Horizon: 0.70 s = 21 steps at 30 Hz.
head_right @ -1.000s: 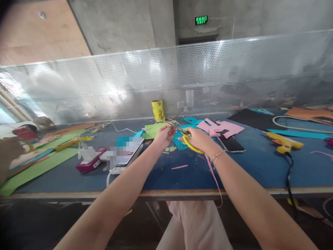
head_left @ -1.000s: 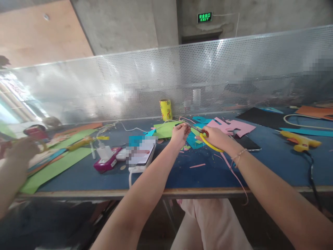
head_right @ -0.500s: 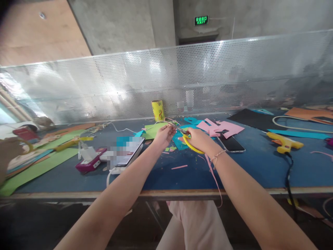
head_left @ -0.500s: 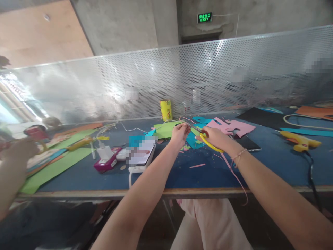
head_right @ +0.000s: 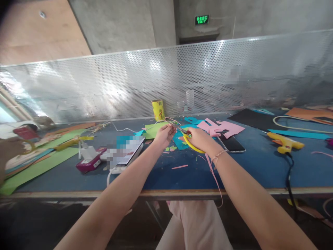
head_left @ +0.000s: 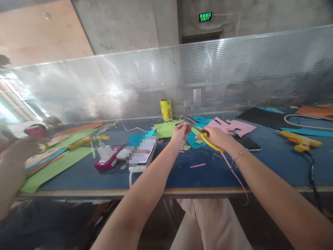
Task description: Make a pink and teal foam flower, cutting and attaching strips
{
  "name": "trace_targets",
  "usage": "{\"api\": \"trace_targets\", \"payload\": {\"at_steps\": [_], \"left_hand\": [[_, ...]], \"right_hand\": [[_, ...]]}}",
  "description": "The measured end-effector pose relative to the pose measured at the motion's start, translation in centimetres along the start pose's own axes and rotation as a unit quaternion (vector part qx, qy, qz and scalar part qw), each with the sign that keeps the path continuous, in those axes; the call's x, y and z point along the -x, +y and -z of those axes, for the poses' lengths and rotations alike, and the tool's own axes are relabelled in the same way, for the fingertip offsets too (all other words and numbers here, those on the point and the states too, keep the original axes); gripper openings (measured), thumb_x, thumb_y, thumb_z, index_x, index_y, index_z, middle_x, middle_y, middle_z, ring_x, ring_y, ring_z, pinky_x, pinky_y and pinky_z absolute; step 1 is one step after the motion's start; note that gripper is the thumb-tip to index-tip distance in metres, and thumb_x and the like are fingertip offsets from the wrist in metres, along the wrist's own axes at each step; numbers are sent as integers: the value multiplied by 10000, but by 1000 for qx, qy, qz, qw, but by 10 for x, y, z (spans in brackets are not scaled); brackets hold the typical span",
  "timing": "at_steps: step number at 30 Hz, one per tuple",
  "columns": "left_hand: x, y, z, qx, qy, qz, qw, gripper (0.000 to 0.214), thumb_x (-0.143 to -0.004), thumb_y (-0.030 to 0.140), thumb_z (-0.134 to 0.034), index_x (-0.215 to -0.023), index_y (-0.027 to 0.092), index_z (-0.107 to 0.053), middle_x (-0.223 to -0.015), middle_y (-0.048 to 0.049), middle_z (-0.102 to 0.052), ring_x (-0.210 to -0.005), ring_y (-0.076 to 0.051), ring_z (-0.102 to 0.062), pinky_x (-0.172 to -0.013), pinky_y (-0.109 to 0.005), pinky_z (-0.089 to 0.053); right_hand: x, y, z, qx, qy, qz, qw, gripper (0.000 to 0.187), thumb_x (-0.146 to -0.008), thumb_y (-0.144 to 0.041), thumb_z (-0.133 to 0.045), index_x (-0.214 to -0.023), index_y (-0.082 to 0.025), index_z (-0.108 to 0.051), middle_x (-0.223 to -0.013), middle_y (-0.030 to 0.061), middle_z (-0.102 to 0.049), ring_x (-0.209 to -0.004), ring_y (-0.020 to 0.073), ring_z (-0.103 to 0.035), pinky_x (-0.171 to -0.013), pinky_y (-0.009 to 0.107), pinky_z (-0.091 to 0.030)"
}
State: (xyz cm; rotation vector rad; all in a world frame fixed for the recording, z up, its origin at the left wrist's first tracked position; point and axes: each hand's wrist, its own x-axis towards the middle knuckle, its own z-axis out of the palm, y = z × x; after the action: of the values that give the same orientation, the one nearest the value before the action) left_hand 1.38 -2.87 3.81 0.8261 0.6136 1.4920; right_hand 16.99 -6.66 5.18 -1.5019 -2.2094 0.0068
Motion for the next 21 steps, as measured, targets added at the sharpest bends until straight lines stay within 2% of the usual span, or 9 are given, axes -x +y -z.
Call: {"api": "trace_targets", "payload": {"at_steps": [8,21], "left_hand": [[-1,-1,1,-1,6,0,1000,142,-714,121,-588,-599,133,-506,-546,22,-526,-551,-49,-528,-706,-215,-441],[-1,-1,1,-1,1,-3,1000,136,-730,123,-573,-601,125,-527,-526,16,-526,-543,-46,-528,-687,-200,-441]], "right_hand": [[2,-1,0,-1,-2,4,1000,386,-749,-496,-491,-925,-161,-567,-866,101,-650,-755,214,-593,-599,283,-403],[0,2,-3,9,11,3,1000,387,-743,-512,-502,-893,-167,-594,-797,95,-655,-686,197,-594,-550,266,-385]]}}
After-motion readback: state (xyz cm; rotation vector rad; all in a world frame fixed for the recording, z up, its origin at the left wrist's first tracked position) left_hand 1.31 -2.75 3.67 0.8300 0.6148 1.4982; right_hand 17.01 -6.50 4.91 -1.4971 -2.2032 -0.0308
